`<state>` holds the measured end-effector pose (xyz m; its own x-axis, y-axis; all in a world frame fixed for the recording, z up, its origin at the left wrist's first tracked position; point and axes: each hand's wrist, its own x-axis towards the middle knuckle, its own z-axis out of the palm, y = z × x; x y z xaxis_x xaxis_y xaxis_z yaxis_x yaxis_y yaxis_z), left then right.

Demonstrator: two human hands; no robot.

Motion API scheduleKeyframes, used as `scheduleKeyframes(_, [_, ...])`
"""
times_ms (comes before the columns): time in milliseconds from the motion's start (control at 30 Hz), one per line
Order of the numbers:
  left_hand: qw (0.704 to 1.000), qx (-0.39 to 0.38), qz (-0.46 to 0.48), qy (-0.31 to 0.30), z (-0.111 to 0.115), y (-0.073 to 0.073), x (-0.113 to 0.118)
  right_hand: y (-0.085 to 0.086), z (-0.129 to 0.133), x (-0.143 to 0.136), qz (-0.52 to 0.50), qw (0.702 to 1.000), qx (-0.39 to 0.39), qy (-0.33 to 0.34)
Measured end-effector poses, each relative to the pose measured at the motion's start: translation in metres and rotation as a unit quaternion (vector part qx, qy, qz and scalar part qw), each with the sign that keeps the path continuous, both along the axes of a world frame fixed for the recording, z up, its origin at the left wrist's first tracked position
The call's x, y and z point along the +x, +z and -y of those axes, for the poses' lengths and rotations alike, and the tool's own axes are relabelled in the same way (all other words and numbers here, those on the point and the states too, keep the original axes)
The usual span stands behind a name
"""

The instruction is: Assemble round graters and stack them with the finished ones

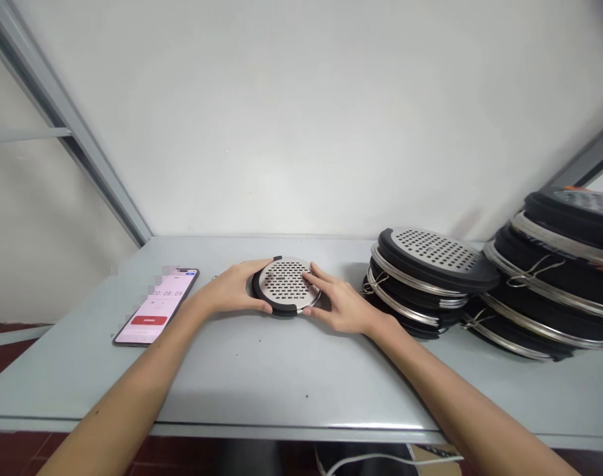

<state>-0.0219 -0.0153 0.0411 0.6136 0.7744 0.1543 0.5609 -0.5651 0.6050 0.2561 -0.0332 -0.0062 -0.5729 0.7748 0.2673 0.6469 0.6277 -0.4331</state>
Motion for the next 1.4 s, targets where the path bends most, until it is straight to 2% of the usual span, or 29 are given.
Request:
scheduleKeyframes(200, [1.0,-0.021,0.009,0.007,0.002,0.002,0.002,-0.004,0.0,-0.001,-0.012,1.0,0.001,-0.001])
scheduleKeyframes(400, [1.0,0.008,-0.012,-0.016,0.002,0.002,0.002,-0.003,-0.001,-0.002,-0.043,0.999,0.0,0.001])
scheduleKeyframes(667, [0.998,0.042,-0.056,0.006,0.0,-0.014,0.005,-0.002,-0.001,-0.003,-0.073,0.997,0.005,0.016])
scheduleKeyframes(833, [0.998,0.048,-0.035,0.004,-0.001,-0.008,0.005,0.004,-0.001,0.001,-0.1,0.994,0.009,0.039])
scheduleKeyframes(933, [0.999,0.009,-0.013,0.04,-0.003,-0.004,-0.003,0.006,-0.002,0.002,-0.116,0.992,0.008,0.043])
scheduleKeyframes(1100, [0.996,-0.048,0.047,0.065,-0.007,-0.009,-0.009,0.009,-0.003,0.0,-0.21,0.977,0.034,-0.008])
scheduleKeyframes(1300, [0.988,0.05,0.12,0.087,-0.002,-0.009,0.008,0.014,-0.004,-0.004,-0.321,0.94,0.03,-0.113])
scheduleKeyframes(1400, [0.985,0.06,0.127,0.097,0.004,-0.005,0.017,0.012,-0.006,-0.004,-0.371,0.917,0.028,-0.142])
